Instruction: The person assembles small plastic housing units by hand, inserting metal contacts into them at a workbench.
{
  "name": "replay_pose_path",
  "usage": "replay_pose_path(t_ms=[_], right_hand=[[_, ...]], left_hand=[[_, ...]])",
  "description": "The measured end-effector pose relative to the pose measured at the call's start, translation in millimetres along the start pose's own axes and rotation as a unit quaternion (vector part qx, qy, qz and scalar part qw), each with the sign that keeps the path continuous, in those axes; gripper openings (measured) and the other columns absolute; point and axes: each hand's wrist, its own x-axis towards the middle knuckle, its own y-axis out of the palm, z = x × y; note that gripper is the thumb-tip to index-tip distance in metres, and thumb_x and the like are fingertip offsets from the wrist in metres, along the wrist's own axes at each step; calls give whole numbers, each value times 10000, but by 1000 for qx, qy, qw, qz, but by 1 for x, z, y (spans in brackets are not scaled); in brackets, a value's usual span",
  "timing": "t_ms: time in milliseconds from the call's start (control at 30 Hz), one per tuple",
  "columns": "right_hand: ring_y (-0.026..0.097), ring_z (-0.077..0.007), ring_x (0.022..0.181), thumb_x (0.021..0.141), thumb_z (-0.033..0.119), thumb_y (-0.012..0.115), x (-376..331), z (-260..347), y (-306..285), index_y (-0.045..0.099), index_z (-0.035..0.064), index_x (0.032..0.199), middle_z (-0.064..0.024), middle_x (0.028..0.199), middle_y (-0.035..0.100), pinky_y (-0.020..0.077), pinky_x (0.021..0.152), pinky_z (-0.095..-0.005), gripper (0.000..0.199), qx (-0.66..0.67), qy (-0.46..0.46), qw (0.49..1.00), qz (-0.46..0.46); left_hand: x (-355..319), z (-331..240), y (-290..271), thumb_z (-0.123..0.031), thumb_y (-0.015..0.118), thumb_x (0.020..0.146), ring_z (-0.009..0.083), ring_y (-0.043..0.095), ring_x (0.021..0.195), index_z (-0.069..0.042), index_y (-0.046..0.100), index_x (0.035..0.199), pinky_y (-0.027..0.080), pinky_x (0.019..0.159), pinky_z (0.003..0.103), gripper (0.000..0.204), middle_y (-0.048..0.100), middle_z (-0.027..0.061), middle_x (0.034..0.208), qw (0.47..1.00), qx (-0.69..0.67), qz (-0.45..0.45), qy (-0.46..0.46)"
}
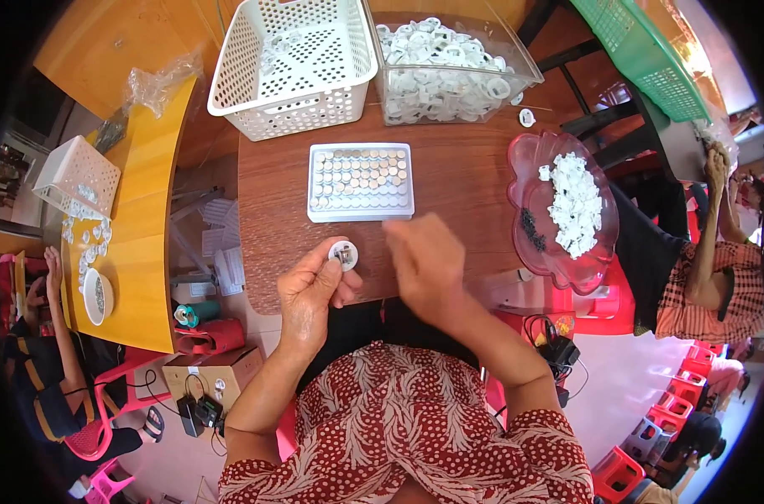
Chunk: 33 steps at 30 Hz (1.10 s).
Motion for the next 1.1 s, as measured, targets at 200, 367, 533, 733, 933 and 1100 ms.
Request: replay_pose_path(t_ms=[200,367,533,733,933,1100], right_hand=[[520,-287,675,666,-47,589,36,-26,18,610,37,810,-110,704,517,428,560,-381,169,-32,-36,999,-8],[501,-254,663,682,14,601,49,-20,49,626,69,770,-81,692,497,420,544,-373,106,-86,-85,989,86],[491,-272,732,611,19,591,54,-17,59,560,9,663,-129,703,494,428,605,-367,62,-104,-141,969,176],[509,-260,749,606,53,608,61,-12,58,576,0,661,-128,713,527,452,636,-349,82,-138,-172,951,214],[519,-259,744,596,53,617,63,-13,57,583,5,662,-125,702,533,461,622,-345,89,-146,-191,944,226],[489,-282,707,605,-7,580,60,-16,45,529,31,659,-113,691,483,428,598,-373,83,-114,-175,954,213]], left_hand=[[0,1,-8,-155,505,923,97,546,561,27,557,1155,405,494,202,300,635,103,753,1000,14,5,6],[-2,1,-19,-154,513,920,101,549,557,29,557,1154,405,490,198,300,635,111,747,1000,1,-1,7],[-3,-3,-24,-152,519,917,103,551,555,28,559,1152,405,489,197,299,636,111,738,1000,-6,-8,2],[-2,-5,-28,-133,504,927,80,533,556,32,555,1160,391,477,180,290,625,85,738,1000,-17,-13,-2],[0,-5,-26,-124,504,926,81,533,551,34,556,1157,395,474,184,284,627,91,733,1000,-22,-12,-8],[-1,-3,-28,-116,501,925,81,532,547,33,557,1157,397,474,187,282,629,92,733,1000,-22,-15,1]])
